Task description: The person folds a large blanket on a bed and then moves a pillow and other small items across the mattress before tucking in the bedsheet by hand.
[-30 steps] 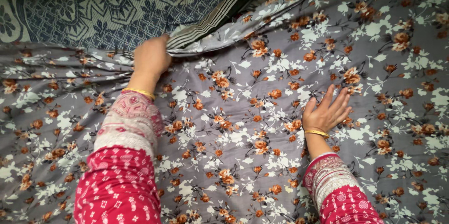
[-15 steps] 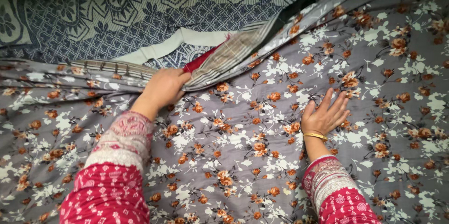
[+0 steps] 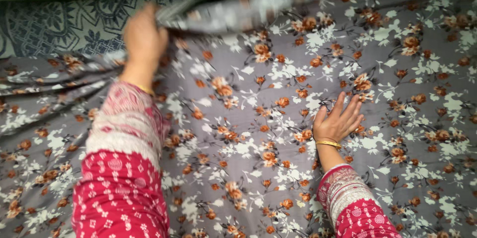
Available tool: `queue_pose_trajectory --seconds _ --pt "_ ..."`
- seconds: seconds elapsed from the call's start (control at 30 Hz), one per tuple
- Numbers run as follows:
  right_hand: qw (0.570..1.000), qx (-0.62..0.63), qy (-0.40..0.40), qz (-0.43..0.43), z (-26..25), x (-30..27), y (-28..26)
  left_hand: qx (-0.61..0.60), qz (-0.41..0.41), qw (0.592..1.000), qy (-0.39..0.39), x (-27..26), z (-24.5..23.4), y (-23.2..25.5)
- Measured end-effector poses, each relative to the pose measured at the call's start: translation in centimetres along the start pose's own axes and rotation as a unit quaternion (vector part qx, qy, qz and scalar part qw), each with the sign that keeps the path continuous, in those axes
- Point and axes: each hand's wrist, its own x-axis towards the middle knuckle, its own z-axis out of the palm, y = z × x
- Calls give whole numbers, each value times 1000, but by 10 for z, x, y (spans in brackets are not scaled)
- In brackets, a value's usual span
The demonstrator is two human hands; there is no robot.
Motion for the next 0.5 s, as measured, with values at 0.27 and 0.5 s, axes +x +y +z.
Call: queue_pose_trajectory --seconds 0.27,0.5 --pt "1000 -4 2 -3 4 0 2 103 -77 987 92 53 34 -8" --pt "1000 2 -3 -1 5 0 1 130 -115 979 108 45 40 19"
